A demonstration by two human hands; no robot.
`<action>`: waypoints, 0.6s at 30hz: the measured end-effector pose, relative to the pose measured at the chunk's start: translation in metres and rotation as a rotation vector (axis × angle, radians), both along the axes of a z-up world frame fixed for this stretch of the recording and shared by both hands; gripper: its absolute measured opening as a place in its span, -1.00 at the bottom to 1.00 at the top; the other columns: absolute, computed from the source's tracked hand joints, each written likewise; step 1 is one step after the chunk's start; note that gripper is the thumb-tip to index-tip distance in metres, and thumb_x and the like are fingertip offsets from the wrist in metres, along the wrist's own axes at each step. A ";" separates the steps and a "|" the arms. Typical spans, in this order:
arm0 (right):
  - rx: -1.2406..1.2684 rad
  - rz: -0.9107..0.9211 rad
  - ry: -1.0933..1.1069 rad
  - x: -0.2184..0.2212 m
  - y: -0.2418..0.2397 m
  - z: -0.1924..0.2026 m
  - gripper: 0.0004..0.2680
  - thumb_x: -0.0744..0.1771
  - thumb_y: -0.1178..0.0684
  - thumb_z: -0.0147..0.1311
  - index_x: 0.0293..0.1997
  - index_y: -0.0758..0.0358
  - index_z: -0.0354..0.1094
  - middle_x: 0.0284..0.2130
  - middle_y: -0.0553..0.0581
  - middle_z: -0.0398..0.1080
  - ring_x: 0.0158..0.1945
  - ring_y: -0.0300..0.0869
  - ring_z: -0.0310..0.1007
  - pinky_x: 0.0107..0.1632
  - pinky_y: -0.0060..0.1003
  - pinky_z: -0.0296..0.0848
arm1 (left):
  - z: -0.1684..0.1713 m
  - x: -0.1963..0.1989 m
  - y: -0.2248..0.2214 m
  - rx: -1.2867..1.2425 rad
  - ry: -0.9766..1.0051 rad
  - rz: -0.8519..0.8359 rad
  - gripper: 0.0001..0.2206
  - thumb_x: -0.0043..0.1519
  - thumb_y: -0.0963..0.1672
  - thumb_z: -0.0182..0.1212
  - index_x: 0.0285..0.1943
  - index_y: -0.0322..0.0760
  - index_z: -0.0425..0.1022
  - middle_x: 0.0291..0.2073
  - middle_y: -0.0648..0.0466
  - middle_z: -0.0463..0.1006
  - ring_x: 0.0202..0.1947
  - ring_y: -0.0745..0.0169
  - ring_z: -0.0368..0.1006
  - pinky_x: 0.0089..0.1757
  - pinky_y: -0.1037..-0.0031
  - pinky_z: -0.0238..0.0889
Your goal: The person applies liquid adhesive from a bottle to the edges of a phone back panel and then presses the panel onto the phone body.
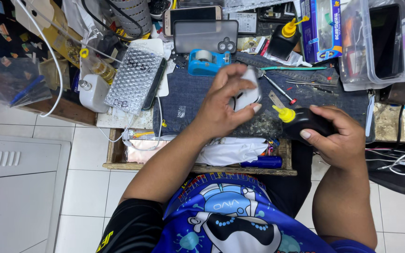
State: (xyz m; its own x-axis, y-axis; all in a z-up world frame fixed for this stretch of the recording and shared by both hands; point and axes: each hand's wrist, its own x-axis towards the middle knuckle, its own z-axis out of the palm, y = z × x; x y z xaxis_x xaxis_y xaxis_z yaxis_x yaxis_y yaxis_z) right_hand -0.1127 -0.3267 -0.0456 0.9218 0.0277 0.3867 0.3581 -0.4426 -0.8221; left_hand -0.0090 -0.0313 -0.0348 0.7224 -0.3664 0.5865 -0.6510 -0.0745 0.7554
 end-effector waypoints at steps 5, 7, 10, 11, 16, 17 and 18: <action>0.256 -0.024 0.037 -0.007 -0.008 -0.026 -0.64 0.28 0.26 0.34 0.20 0.43 0.37 0.02 0.15 0.45 0.07 -0.25 0.48 0.23 -0.37 0.42 | -0.031 0.011 -0.011 0.211 0.176 0.014 -0.68 0.21 -0.13 0.34 0.10 -0.27 0.42 0.10 0.00 0.45 0.09 0.05 0.47 0.10 0.26 0.40; 0.266 -0.074 0.055 -0.010 -0.013 -0.042 -0.66 0.29 0.31 0.33 0.18 0.47 0.37 0.02 0.16 0.44 0.09 -0.25 0.46 0.22 -0.39 0.40 | -0.045 0.013 -0.012 0.296 -0.066 0.026 -0.68 0.24 -0.12 0.35 0.14 -0.27 0.47 0.14 -0.04 0.45 0.18 -0.05 0.40 0.15 0.19 0.32; 0.465 -0.154 0.031 -0.021 -0.027 -0.062 -0.61 0.29 0.32 0.32 0.25 0.45 0.34 0.12 0.19 0.46 0.13 -0.22 0.48 0.34 -0.28 0.43 | -0.050 0.004 -0.013 0.549 -0.144 0.014 -0.60 0.16 0.01 0.43 0.10 -0.19 0.53 0.06 0.04 0.49 0.08 -0.04 0.37 0.06 0.14 0.22; 0.489 -0.165 0.036 -0.027 -0.034 -0.066 -0.61 0.29 0.32 0.32 0.26 0.45 0.34 0.10 0.20 0.46 0.13 -0.21 0.49 0.34 -0.28 0.44 | -0.049 0.001 -0.019 0.615 -0.133 0.044 -0.56 0.12 0.03 0.44 0.10 -0.19 0.52 0.08 0.01 0.47 0.09 -0.07 0.35 0.04 0.11 0.20; 0.484 -0.193 -0.008 -0.027 -0.047 -0.078 -0.62 0.32 0.34 0.29 0.30 0.48 0.32 0.10 0.22 0.45 0.18 -0.20 0.47 0.34 -0.32 0.40 | -0.027 0.009 -0.063 0.914 -0.006 0.144 -0.37 -0.05 0.09 0.46 0.15 -0.25 0.44 0.14 -0.13 0.40 0.13 -0.23 0.26 -0.01 -0.02 0.15; 0.481 -0.195 0.006 -0.026 -0.046 -0.077 -0.62 0.31 0.33 0.29 0.28 0.48 0.32 0.10 0.21 0.46 0.18 -0.20 0.48 0.33 -0.31 0.41 | -0.024 0.010 -0.063 0.935 0.006 0.118 -0.38 0.00 0.09 0.44 0.19 -0.24 0.42 0.15 -0.14 0.40 0.16 -0.22 0.26 0.02 -0.02 0.16; 0.478 -0.196 0.021 -0.028 -0.042 -0.076 -0.61 0.30 0.32 0.30 0.27 0.48 0.32 0.10 0.20 0.46 0.18 -0.20 0.48 0.33 -0.29 0.43 | -0.022 0.011 -0.062 0.956 0.017 0.092 -0.39 0.05 0.09 0.42 0.23 -0.23 0.41 0.17 -0.14 0.40 0.20 -0.22 0.26 0.05 -0.03 0.17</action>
State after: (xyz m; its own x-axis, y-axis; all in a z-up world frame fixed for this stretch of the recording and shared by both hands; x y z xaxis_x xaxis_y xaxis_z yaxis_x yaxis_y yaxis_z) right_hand -0.1404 -0.3689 -0.1215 0.8996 -0.3219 0.2952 0.2872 -0.0734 -0.9551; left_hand 0.0017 -0.0935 -0.0571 0.7779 -0.6258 0.0578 -0.6013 -0.7144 0.3580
